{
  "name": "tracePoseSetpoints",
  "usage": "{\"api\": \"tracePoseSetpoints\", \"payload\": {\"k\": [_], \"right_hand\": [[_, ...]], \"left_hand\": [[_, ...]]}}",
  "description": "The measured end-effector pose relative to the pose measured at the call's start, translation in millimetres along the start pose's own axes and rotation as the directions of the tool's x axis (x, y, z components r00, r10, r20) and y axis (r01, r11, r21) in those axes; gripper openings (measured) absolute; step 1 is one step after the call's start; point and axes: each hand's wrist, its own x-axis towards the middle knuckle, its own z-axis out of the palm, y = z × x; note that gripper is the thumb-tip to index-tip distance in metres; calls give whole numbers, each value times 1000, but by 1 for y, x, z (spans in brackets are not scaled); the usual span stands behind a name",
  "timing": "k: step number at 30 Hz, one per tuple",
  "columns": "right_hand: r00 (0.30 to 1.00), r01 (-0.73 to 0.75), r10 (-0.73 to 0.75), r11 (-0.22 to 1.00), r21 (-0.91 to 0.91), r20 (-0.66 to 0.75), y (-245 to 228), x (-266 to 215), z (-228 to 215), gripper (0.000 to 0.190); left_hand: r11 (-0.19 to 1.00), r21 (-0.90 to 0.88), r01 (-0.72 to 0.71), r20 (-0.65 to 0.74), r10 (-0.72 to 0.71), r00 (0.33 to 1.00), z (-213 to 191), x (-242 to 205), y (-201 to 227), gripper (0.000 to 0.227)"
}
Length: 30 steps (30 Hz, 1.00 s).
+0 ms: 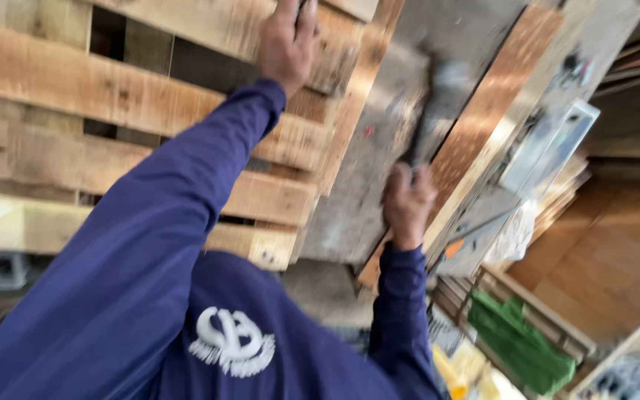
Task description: The person is assembling a wooden structure using a hammer and nails. The person picks up nails from a storage container, positions them into the pre-cut wooden pieces, and secures them with the hammer.
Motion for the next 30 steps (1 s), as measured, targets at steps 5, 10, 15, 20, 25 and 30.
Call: {"api": "tracePoseSetpoints", "payload": {"k": [5, 10, 15, 20, 25, 30], "right_hand": [[820, 562, -430, 478, 675, -378, -59, 2, -5, 53], [903, 255, -221, 966, -47, 370, -22, 24, -1, 30], [984, 133, -128, 991, -31, 127, -41, 15, -26, 24], [837, 508, -485, 520, 687, -253, -72, 5, -10, 50], [975, -21, -1, 995, 94, 224, 13, -19, 50, 35], [987, -149, 100, 870, 470, 127, 51, -46, 67, 27]], "left_hand": [[991, -125, -38, -1, 38, 999, -3, -3, 10, 24], [993, -118, -24, 9, 25, 1000, -9, -2, 22, 19], [999, 18, 31, 35, -31, 999, -12, -6, 29, 11], [996, -91, -5, 41, 9, 999, -9, -4, 25, 26], [996, -74, 54, 86, -47, 995, -5, -4, 14, 12], [993, 47, -113, 50, 110, 993, -3, -13, -5, 19]]}}
